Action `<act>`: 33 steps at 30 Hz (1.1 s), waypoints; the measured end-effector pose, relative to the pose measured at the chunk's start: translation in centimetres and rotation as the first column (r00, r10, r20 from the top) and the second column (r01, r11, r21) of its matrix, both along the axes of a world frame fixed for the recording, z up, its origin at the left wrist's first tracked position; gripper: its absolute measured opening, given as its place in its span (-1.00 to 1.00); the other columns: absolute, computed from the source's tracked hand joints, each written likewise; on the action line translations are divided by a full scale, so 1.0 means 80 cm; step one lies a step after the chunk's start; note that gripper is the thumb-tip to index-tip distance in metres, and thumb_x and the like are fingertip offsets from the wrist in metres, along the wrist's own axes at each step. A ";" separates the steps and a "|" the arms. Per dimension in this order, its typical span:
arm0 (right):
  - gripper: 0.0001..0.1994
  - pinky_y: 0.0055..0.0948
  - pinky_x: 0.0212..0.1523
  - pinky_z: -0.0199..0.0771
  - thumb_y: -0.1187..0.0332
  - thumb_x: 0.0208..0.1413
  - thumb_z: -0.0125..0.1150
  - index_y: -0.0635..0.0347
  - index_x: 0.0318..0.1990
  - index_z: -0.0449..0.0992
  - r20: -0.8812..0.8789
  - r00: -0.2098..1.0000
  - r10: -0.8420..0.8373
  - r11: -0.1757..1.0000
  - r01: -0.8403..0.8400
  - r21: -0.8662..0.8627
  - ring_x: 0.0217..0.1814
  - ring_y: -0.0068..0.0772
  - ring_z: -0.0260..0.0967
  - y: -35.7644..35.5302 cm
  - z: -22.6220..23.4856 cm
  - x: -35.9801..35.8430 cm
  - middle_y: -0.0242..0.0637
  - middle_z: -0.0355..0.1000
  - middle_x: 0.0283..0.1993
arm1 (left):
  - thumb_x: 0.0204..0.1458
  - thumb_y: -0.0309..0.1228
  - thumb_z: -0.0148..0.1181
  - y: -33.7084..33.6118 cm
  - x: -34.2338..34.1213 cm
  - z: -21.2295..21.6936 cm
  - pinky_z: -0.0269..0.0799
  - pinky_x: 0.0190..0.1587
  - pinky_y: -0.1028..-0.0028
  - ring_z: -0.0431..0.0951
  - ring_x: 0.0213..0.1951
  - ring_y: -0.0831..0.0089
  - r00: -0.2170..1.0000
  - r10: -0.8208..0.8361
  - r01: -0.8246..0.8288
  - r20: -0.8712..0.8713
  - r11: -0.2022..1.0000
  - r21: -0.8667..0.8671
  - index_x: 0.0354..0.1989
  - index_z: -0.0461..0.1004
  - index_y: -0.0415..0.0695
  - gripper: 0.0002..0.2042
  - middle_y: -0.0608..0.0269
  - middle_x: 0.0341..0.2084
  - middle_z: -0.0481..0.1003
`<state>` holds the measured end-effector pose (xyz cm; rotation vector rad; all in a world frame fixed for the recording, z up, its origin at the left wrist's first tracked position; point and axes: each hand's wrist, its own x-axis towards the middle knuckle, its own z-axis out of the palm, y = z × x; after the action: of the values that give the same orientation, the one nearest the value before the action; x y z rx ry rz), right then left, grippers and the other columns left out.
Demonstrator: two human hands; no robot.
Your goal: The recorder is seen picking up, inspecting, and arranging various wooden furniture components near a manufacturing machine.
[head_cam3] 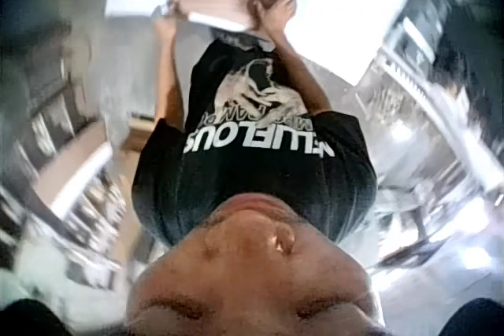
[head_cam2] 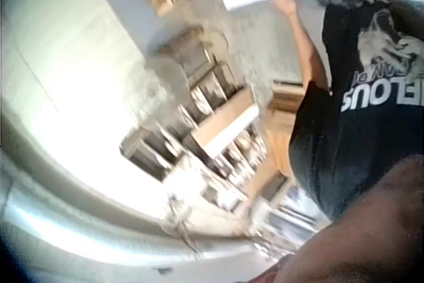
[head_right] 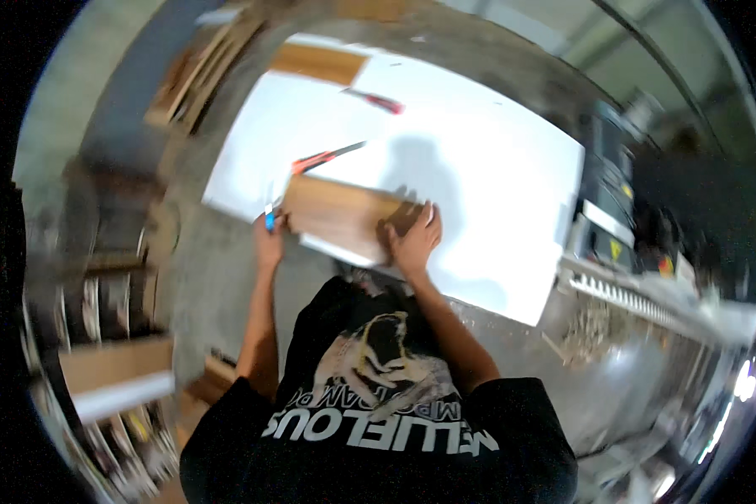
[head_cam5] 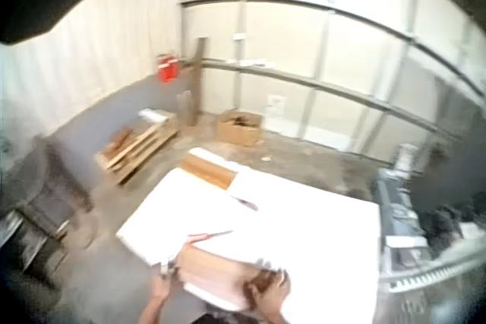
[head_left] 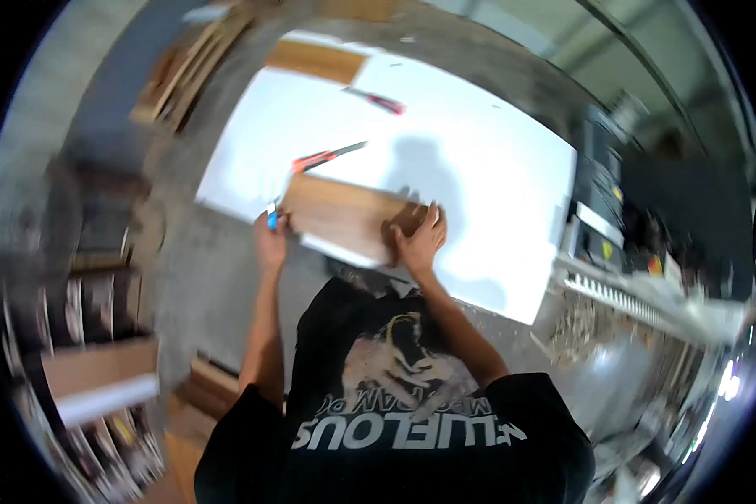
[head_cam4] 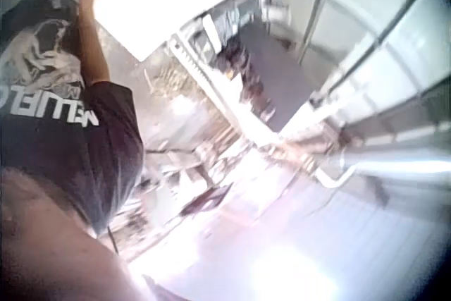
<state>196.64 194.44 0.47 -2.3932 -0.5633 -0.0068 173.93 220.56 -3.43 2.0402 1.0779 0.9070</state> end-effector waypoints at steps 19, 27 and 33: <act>-0.35 -0.02 0.27 0.38 0.21 0.12 0.30 0.39 0.30 0.31 -0.541 0.800 -0.259 0.935 0.348 0.068 0.22 0.23 0.37 -0.091 -0.008 -0.040 0.19 0.46 0.12 | 0.29 -0.18 0.16 -0.007 0.047 -0.020 0.45 -0.04 0.08 0.58 -0.15 -0.10 0.787 -0.519 0.495 -0.333 0.854 -0.160 -0.01 0.49 -0.38 -0.59 -0.19 -0.19 0.59; -0.50 -0.03 0.19 0.46 0.14 0.09 0.29 0.25 0.13 0.49 -0.396 0.795 -0.459 0.871 0.491 -0.023 0.14 0.18 0.44 -0.190 -0.028 0.026 0.10 0.53 0.06 | 0.29 -0.16 0.16 -0.115 0.110 -0.015 0.44 -0.05 0.07 0.56 -0.14 -0.20 0.729 -0.588 0.538 -0.352 0.809 -0.237 -0.01 0.50 -0.35 -0.59 -0.24 -0.21 0.58; -0.50 -0.02 0.16 0.49 0.16 0.06 0.30 0.20 0.14 0.50 -0.441 0.759 -0.478 0.852 0.522 -0.025 0.13 0.16 0.46 -0.253 -0.033 0.080 0.07 0.55 0.04 | 0.30 -0.27 0.16 -0.189 0.175 0.029 0.44 0.02 0.12 0.58 -0.08 -0.14 0.667 -0.642 0.553 -0.378 0.767 -0.326 0.06 0.49 -0.39 -0.63 -0.24 -0.13 0.58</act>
<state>203.06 174.18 -2.21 -2.2717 0.2952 0.2537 187.96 205.41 -1.12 2.2854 0.5811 -0.0468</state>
